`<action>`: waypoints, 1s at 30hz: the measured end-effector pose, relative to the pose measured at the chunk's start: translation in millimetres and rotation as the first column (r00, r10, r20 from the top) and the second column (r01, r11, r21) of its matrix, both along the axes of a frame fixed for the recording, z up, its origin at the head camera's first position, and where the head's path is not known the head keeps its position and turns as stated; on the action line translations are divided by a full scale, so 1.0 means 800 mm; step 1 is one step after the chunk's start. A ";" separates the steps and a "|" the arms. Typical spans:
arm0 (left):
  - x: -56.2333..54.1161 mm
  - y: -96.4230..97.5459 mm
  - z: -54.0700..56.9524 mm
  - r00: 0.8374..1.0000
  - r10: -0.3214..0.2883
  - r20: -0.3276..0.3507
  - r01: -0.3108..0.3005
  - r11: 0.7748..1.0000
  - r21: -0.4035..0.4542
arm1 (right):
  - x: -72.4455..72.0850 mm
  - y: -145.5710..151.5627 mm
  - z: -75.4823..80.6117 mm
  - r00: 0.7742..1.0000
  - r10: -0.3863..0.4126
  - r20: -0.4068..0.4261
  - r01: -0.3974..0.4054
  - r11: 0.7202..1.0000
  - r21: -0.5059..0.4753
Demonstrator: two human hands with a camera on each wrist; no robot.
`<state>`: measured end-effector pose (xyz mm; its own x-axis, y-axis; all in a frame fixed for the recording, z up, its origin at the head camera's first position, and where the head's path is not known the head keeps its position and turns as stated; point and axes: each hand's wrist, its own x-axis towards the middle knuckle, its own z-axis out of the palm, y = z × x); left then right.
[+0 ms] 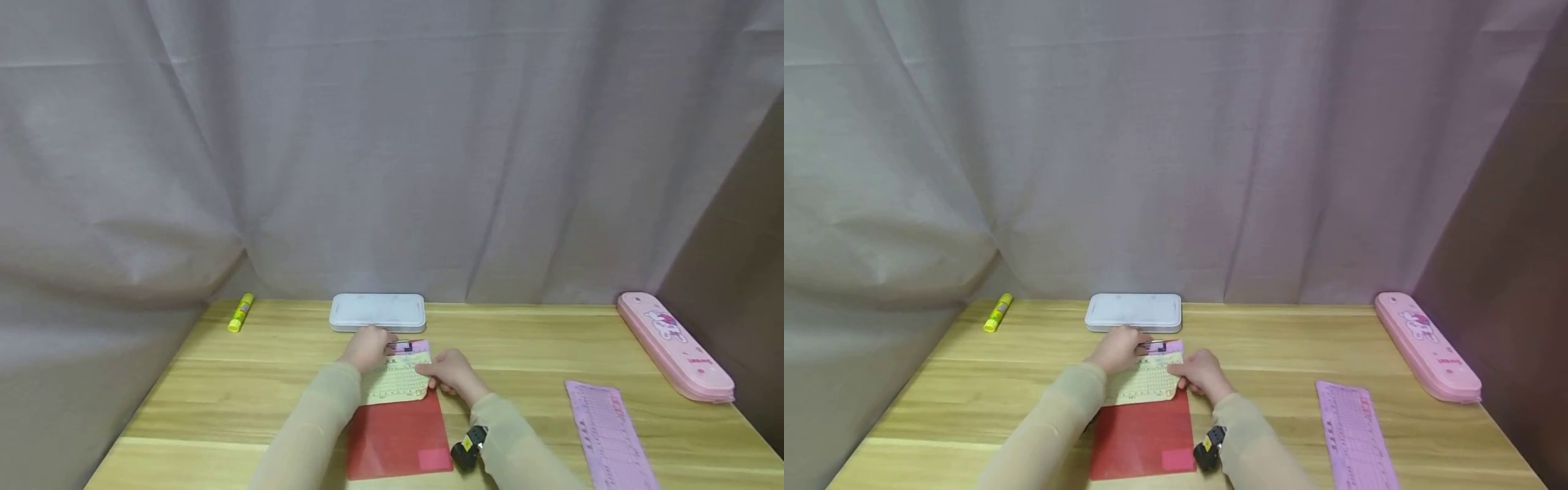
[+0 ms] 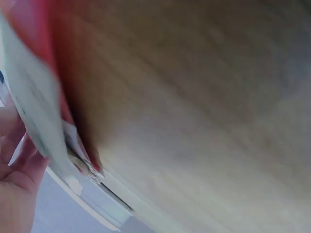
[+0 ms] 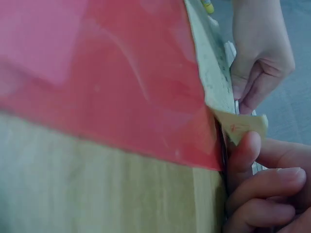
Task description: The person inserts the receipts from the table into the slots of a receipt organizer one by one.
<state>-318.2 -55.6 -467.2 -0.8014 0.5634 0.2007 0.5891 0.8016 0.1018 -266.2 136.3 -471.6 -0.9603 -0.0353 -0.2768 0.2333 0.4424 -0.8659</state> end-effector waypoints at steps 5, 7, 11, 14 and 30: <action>0.001 -0.002 0.000 1.000 0.028 0.011 -0.028 0.999 0.030 | -0.005 -0.007 -0.001 1.000 0.017 0.005 -0.017 0.997 0.069; 0.001 -0.003 0.000 0.999 0.035 0.017 -0.036 0.998 0.050 | -0.008 -0.008 -0.002 1.000 0.017 0.021 -0.019 0.996 0.090; 0.000 -0.003 -0.001 0.999 0.034 0.006 -0.034 0.998 0.055 | -0.015 -0.008 -0.005 0.999 0.015 0.044 -0.021 0.991 0.129; -0.001 0.000 0.000 1.000 0.028 0.000 -0.028 0.999 0.046 | -0.018 -0.007 -0.004 0.999 0.009 0.048 -0.016 0.988 0.150; -0.003 -0.002 -0.002 1.000 0.014 0.026 -0.015 0.999 0.048 | -0.019 -0.004 0.001 0.998 0.010 0.057 -0.018 0.990 0.138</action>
<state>-320.6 -57.1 -468.5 -0.8149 0.5416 0.2065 0.5739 0.8040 0.1557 -281.0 133.3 -471.0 -0.9427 -0.0059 -0.3337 0.2733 0.5603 -0.7819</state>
